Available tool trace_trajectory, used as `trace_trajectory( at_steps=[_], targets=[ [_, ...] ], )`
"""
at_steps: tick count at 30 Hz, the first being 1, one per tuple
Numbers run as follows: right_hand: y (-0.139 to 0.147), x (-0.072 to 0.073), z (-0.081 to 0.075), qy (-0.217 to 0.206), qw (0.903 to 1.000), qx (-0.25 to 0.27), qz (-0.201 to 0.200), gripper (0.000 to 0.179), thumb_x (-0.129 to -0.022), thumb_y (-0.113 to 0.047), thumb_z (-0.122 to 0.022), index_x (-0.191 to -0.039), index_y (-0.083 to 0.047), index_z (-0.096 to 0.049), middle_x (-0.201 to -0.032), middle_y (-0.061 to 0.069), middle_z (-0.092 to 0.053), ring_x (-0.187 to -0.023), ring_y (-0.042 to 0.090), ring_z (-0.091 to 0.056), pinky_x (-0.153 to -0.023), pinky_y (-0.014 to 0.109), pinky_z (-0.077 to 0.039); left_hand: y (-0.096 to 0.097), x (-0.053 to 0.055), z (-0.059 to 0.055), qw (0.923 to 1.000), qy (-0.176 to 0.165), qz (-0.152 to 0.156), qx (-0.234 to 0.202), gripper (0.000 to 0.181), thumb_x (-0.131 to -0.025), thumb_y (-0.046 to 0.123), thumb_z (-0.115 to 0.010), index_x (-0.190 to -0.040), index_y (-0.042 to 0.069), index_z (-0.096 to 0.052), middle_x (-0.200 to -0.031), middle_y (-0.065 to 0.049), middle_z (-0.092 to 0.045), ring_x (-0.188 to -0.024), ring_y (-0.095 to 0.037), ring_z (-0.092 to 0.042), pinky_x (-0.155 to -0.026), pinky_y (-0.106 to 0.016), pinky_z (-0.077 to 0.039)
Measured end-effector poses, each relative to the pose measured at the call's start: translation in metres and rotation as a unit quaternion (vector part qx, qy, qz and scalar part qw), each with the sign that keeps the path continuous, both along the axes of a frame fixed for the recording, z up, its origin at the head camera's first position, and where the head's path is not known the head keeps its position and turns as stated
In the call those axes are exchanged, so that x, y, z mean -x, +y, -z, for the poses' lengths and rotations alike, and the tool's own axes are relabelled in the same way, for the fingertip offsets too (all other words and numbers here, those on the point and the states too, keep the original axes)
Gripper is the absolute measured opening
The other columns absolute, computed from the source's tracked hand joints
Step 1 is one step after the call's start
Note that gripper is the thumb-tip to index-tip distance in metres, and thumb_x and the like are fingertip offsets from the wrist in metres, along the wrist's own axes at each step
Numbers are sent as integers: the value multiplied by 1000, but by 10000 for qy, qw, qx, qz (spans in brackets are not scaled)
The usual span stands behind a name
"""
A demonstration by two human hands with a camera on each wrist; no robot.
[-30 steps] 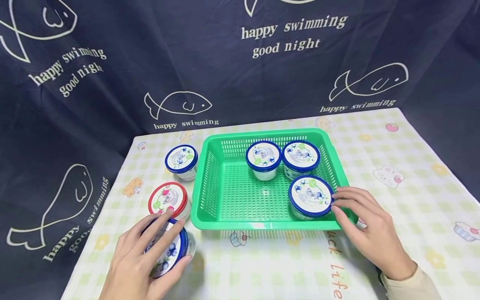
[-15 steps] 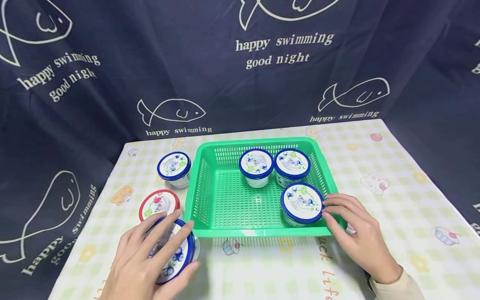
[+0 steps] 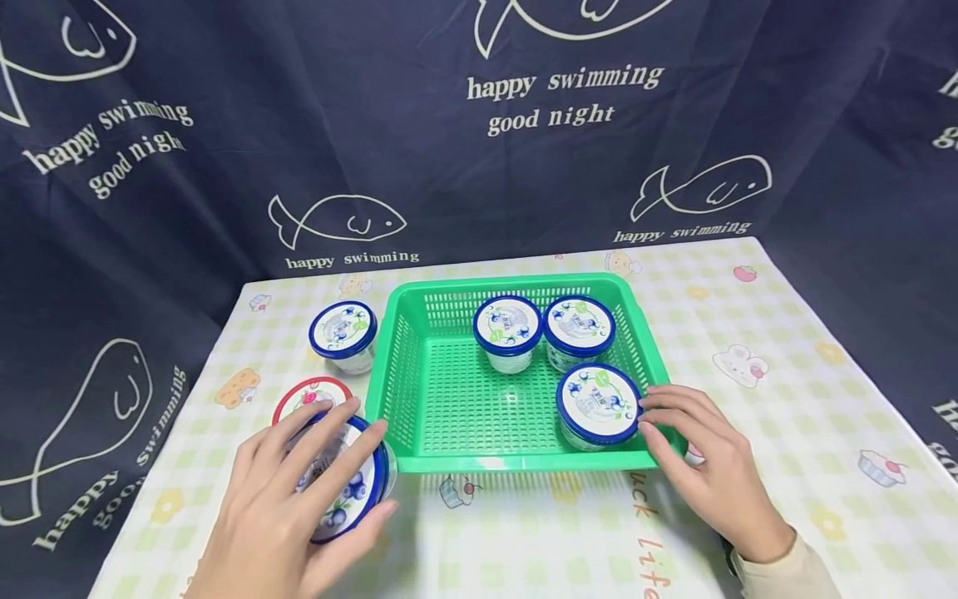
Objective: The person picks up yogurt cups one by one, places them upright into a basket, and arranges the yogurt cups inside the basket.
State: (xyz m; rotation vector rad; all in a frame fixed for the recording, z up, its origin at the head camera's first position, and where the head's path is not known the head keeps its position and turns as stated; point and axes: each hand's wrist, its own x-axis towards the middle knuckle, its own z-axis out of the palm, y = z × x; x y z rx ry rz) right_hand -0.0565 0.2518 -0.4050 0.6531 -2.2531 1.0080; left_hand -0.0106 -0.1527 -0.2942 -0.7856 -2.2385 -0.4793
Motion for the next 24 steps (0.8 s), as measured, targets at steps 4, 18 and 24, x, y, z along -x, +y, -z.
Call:
trace_trajectory(
  at_steps=[4,18,24],
  targets=[
    [0,0,0,-5,10000,-5,5,8,-86,-7,-74,-93,-10,-74,-111,12,-69,-115,26,-58,-107,22,-37,-1,5,-2,9999,-99,89,12,51,-97,55,-51,-122,15,-72,-125,-13,-65,-114,-38,-55,-83,-52,-33],
    [0,1,1,-18,10000,-22,24,9,-86,-7,-74,-94,-10,-74,-112,11,-69,-116,25,-58,-107,21,-37,-2,21,-2,9993,-261,266,-69,51,-97,53,-54,-123,12,-71,-131,-11,-63,-118,-38,-53,-90,-53,-34],
    [0,-1,1,-23,10000,3,55,9,-86,-7,-74,-94,-9,-75,-111,11,-69,-116,24,-57,-107,21,-37,2,30,-2,9988,-205,428,-76,49,-97,51,-54,-122,12,-72,-127,-12,-64,-118,-38,-54,-88,-53,-35]
  ],
)
